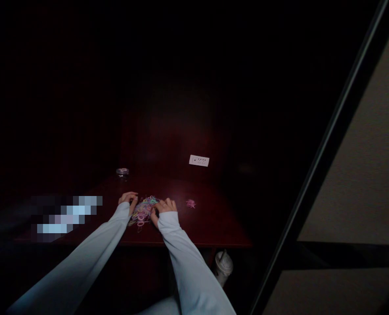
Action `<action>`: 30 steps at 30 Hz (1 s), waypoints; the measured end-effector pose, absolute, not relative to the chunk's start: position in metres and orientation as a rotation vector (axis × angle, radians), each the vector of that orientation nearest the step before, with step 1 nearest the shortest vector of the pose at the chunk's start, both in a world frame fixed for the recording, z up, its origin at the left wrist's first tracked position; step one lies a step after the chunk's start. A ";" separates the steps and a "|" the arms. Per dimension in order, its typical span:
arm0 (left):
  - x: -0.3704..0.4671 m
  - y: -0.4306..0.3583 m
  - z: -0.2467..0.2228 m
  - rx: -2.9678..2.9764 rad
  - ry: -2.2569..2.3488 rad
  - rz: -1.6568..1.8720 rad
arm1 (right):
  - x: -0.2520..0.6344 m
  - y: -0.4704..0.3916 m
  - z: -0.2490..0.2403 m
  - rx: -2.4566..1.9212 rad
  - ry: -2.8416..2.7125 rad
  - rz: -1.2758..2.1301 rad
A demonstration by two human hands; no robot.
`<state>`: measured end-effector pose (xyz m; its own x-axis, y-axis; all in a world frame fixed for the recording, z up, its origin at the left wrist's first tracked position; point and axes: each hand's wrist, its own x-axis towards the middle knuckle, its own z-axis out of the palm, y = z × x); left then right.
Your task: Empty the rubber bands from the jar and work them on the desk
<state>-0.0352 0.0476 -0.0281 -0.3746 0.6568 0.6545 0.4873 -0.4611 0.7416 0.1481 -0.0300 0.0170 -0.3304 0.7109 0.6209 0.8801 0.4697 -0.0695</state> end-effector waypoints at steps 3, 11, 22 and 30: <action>-0.033 0.039 -0.028 1.714 1.636 1.887 | 0.151 -0.026 0.018 -1.294 -2.112 -0.441; -0.046 0.019 -0.013 1.763 1.576 1.756 | 0.149 -0.014 0.022 -1.376 -1.993 -0.224; -0.050 0.019 -0.013 1.877 1.551 1.565 | 0.143 -0.028 0.029 -1.270 -2.275 -0.163; -0.050 0.022 -0.005 1.873 1.746 1.444 | 0.141 -0.026 0.025 -1.314 -2.294 -0.103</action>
